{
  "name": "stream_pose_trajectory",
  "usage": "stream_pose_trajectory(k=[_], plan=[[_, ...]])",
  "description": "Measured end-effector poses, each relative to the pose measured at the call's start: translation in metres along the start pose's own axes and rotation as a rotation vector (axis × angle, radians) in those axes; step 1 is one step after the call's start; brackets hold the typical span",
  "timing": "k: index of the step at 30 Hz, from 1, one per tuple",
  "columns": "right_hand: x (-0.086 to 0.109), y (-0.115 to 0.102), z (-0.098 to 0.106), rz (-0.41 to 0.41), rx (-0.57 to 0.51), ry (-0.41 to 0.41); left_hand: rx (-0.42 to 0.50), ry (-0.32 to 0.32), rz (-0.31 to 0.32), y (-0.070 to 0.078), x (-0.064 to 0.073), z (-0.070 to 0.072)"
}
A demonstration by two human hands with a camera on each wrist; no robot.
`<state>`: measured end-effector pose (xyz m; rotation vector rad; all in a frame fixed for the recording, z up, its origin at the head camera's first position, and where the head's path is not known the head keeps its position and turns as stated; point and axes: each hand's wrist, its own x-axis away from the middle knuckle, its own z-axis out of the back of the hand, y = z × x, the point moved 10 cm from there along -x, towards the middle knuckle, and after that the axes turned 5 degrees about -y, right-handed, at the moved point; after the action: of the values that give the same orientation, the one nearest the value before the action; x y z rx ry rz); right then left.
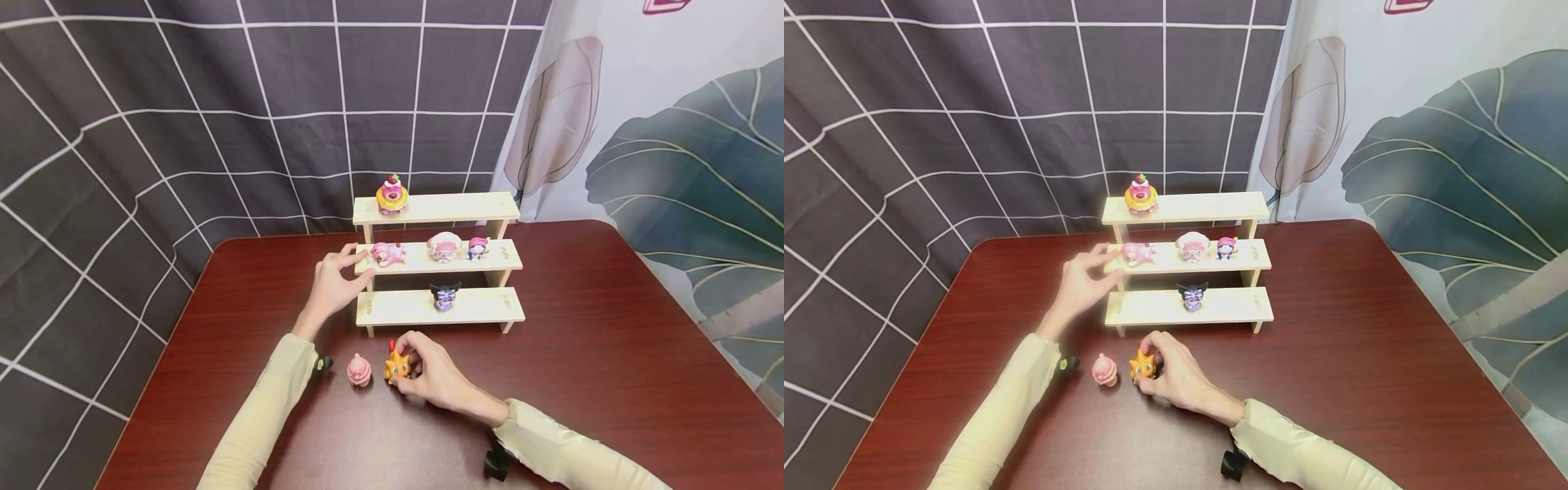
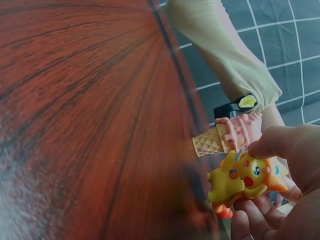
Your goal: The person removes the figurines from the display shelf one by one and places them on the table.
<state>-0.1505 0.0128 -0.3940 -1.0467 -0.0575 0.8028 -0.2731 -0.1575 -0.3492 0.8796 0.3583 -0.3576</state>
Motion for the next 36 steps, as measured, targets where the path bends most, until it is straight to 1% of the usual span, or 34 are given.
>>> stream_pose_trajectory(k=[8,19,31,36], plan=[[0.0001,0.0000,-0.0016,-0.002,0.022,0.005,0.000,0.013,-0.012,0.0007,0.0002,0.0010],[0.0022,-0.0022,-0.0049,0.031,0.060,0.026,-0.002,0.010,-0.017,0.0012,0.0001,0.0008],[0.0038,-0.0006,-0.0071,0.014,0.063,0.035,0.013,0.021,-0.018,0.0007,0.0005,0.0012],[0.0048,-0.0007,-0.0066,-0.001,0.092,0.036,0.011,0.017,-0.014,0.0002,0.0007,0.0004]])
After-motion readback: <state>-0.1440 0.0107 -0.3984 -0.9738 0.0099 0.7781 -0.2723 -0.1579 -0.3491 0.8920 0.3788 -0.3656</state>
